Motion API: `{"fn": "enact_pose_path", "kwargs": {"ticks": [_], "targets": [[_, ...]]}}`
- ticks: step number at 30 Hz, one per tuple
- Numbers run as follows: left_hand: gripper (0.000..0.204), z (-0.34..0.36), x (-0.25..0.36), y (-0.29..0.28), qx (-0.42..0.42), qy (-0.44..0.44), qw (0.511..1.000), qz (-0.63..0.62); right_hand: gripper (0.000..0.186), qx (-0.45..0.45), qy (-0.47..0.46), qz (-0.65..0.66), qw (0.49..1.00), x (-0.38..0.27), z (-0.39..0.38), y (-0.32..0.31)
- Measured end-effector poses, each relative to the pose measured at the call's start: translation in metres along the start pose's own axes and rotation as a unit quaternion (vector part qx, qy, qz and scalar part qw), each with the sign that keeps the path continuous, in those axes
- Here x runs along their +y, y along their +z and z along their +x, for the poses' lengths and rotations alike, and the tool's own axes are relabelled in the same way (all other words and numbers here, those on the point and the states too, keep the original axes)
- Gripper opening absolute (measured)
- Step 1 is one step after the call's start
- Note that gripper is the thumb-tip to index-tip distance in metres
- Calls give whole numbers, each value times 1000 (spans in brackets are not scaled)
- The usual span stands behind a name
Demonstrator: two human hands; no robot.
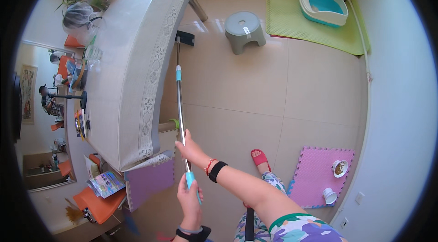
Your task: Mopping the floor in a room around furniture and a radiator.
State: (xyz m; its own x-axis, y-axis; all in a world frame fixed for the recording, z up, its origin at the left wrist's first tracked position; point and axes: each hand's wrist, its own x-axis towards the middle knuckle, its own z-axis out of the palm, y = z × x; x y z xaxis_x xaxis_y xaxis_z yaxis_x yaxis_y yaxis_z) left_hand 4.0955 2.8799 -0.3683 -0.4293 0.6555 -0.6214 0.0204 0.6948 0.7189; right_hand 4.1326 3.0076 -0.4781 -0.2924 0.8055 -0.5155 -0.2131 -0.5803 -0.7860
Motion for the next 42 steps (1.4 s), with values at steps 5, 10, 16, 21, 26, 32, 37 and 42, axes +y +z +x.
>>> {"fn": "enact_pose_path", "kwargs": {"ticks": [5, 10, 16, 21, 26, 32, 37, 42], "targets": [[50, -15, -4, -3, 7, 12, 1000, 26, 70, 8, 27, -26, 999, -6, -21, -1], [48, 6, 2, 13, -15, 26, 999, 29, 70, 35, 24, -43, 998, -1, 2, -16], [45, 49, 18, 37, -33, 44, 996, 74, 69, 85, -70, -173, 979, 8, 61, -36], [44, 119, 59, 64, -95, -4, 995, -26, 66, 100, -88, -319, 938, -38, 134, -64], [44, 130, 47, 51, -102, -89, 982, -133, 64, 70, 15, -390, 918, -44, 145, -52], [43, 53, -36, -5, -94, -190, 938, -274, 62, -11, 26, -503, 864, 2, 98, -19], [42, 4, -89, -66, -100, -236, 891, -373, 49, -90, 43, -532, 841, 42, 48, 19], [43, -91, -165, -124, -86, -276, 875, -389, 39, -197, 21, -542, 817, 124, -36, 37]]}}
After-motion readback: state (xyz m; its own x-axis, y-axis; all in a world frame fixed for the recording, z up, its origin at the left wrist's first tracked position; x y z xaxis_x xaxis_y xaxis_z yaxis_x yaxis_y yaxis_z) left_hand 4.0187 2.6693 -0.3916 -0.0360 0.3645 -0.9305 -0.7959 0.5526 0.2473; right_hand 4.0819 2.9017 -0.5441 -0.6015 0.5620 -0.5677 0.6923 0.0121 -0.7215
